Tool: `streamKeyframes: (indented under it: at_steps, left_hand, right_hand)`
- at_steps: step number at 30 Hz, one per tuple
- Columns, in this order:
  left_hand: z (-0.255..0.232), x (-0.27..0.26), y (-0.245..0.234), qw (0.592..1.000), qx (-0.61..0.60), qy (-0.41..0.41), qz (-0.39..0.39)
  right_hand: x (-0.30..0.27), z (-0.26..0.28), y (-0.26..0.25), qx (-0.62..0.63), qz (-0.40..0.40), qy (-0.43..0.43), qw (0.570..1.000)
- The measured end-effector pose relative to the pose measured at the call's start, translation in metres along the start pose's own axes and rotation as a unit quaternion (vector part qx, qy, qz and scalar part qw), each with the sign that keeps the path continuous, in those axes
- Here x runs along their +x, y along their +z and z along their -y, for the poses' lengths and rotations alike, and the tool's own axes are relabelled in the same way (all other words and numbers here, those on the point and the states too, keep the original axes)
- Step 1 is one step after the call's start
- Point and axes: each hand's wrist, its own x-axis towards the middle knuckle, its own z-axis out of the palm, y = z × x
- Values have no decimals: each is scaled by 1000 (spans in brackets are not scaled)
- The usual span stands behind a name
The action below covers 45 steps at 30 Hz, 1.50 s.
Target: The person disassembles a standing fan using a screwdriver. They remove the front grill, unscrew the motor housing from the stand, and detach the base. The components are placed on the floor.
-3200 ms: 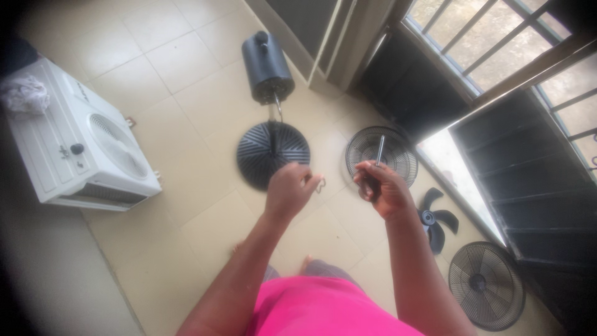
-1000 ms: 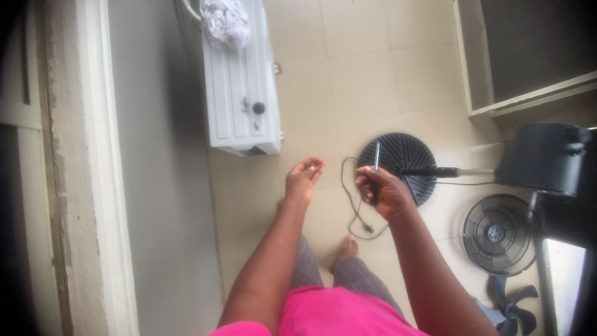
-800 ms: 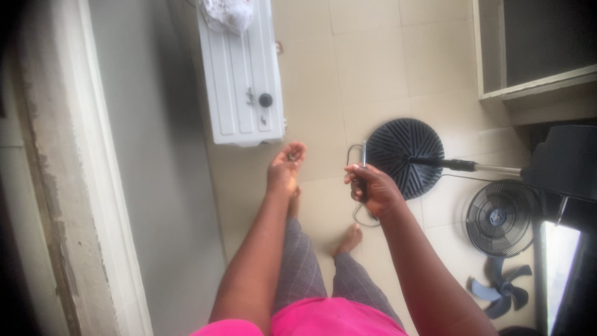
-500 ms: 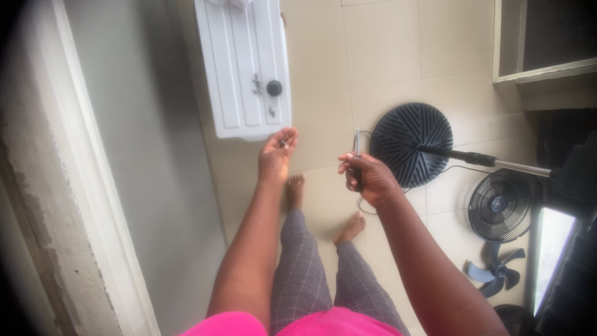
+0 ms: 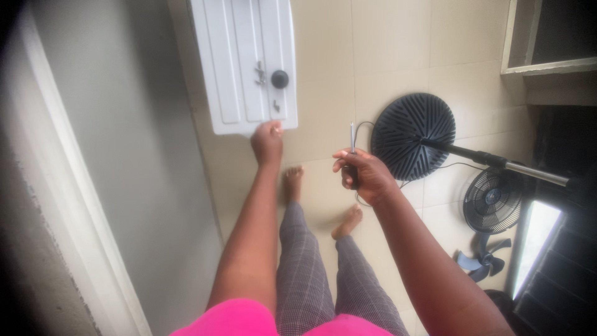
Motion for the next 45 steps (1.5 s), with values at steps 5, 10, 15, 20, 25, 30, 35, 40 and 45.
streamKeyframes:
  at_steps: [5,10,15,20,25,30,35,40,45]
  left_hand:
    - [-3,27,-4,981,78,161,-81]
    - [-14,44,-7,976,129,164,-63]
    - [-20,52,-8,973,159,157,-56]
    - [-25,57,0,988,151,39,-16]
    - [-20,50,-5,975,147,155,-68]
    - [-21,45,-10,975,117,173,-71]
    - [-26,41,-17,974,103,189,-71]
    - [-29,41,-20,980,99,168,-46]
    - [-18,43,-18,972,115,197,-56]
  right_hand:
    - [11,-7,1,-6,0,7,1000]
    - [20,-14,-1,-5,-3,13,1000]
    - [26,-17,-5,0,9,21,1000]
    - [31,-19,-9,-4,3,27,1000]
    - [36,-20,-12,1,7,28,1000]
    - [39,-20,-15,3,11,27,1000]
    - [40,-20,-17,-2,3,27,1000]
    - [39,-22,-19,-7,-4,29,1000]
    - [39,-26,-21,1,-8,28,1000]
